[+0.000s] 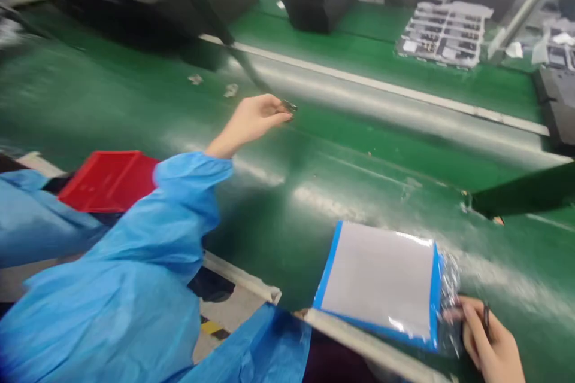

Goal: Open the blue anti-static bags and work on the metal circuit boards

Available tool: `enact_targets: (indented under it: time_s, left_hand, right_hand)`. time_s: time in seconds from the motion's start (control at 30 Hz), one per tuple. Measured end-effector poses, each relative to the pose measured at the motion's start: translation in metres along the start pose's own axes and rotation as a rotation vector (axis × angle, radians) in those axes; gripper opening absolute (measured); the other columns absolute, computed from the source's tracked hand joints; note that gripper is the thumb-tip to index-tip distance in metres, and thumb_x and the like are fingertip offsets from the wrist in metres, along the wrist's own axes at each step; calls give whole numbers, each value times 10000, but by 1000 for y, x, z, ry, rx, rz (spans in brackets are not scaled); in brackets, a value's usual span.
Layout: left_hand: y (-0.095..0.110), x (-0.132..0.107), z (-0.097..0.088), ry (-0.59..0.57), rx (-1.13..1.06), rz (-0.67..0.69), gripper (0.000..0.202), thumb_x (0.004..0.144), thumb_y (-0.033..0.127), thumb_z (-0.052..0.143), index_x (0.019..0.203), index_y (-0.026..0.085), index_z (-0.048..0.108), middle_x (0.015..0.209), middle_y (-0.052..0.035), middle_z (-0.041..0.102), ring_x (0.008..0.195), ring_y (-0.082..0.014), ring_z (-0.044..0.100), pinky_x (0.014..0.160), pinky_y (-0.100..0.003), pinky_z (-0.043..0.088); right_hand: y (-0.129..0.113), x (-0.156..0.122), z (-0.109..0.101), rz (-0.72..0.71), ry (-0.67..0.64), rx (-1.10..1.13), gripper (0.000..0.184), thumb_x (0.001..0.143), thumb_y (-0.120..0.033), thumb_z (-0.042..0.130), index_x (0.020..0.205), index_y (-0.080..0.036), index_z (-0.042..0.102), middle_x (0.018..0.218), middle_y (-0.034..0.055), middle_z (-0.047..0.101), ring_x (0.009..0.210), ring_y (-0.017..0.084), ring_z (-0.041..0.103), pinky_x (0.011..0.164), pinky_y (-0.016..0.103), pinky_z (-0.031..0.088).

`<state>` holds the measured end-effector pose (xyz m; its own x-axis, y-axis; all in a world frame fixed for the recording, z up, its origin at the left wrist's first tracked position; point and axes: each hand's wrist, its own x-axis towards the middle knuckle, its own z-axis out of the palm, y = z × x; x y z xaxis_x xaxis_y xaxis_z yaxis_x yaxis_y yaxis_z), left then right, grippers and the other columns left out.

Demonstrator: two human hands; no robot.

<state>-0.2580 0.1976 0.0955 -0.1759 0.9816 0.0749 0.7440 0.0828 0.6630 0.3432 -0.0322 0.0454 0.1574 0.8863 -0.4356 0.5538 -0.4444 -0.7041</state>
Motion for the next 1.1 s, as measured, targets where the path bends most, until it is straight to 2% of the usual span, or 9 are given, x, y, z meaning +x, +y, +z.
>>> enact_targets:
  time_s: [0.07,0.2,0.33,0.5,0.6,0.7,0.8,0.97,1.1]
  left_hand:
    - [12,-42,7,-130,-125,-31,395,926,434,718,1162,120,681,1086,-92,819,965,-222,770,963,-455,628]
    - [24,-128,34,-380,-280,-99,499,856,525,749,1221,192,677,1100,-74,834,969,-263,794,943,-449,652]
    - [27,-187,63,-447,-134,-121,582,867,650,646,1259,225,711,1089,-77,830,871,-276,764,816,-405,615]
    - [31,-213,85,-407,99,51,499,989,542,480,1232,220,774,946,-83,751,712,-254,673,727,-412,567]
    - [31,-219,87,-276,255,198,484,1042,468,443,1245,200,791,1085,-165,733,969,-362,716,862,-517,606]
    - [42,-232,87,-56,351,350,407,1079,407,506,1293,180,767,1386,-244,679,1344,-482,622,1074,-660,557]
    - [75,-256,94,66,273,511,298,1074,270,615,1346,181,699,1447,-217,679,1400,-449,618,1128,-652,542]
    - [146,-292,140,-249,-1,885,303,1052,162,664,1347,231,668,1343,-101,755,1359,-329,641,1096,-500,591]
    - [167,-294,183,-323,-8,884,249,1078,252,650,1310,169,687,1306,-138,755,1209,-328,667,960,-488,616]
  right_hand:
    - [-2,-7,3,-36,39,63,689,972,-850,636,1042,-179,777,497,-34,427,478,204,506,579,353,517]
    - [-12,-20,20,-135,216,36,642,1043,-773,606,1074,-160,791,607,-8,529,569,185,494,586,304,435]
    - [-17,-37,26,-213,371,8,577,1043,-717,629,1125,-177,816,909,77,716,722,210,550,663,322,451]
    - [-24,-54,27,-247,248,274,485,1107,-629,608,1119,-179,789,766,23,594,632,165,463,554,283,381]
    - [-38,-63,28,-313,201,393,418,1157,-552,573,1127,-193,785,789,30,634,654,166,532,569,280,434]
    - [-50,-75,22,-384,249,423,372,1180,-502,553,1170,-220,795,998,74,752,789,198,665,715,324,546]
    - [-53,-87,13,-421,368,282,350,1168,-498,585,1196,-256,836,1097,67,742,906,218,653,849,358,535]
    - [-40,-99,16,-311,407,401,319,1124,-513,671,1237,-278,854,881,30,647,658,154,471,579,293,418]
    - [-23,-94,35,-243,252,640,284,1074,-501,757,1151,-248,860,799,29,687,606,149,574,477,250,459]
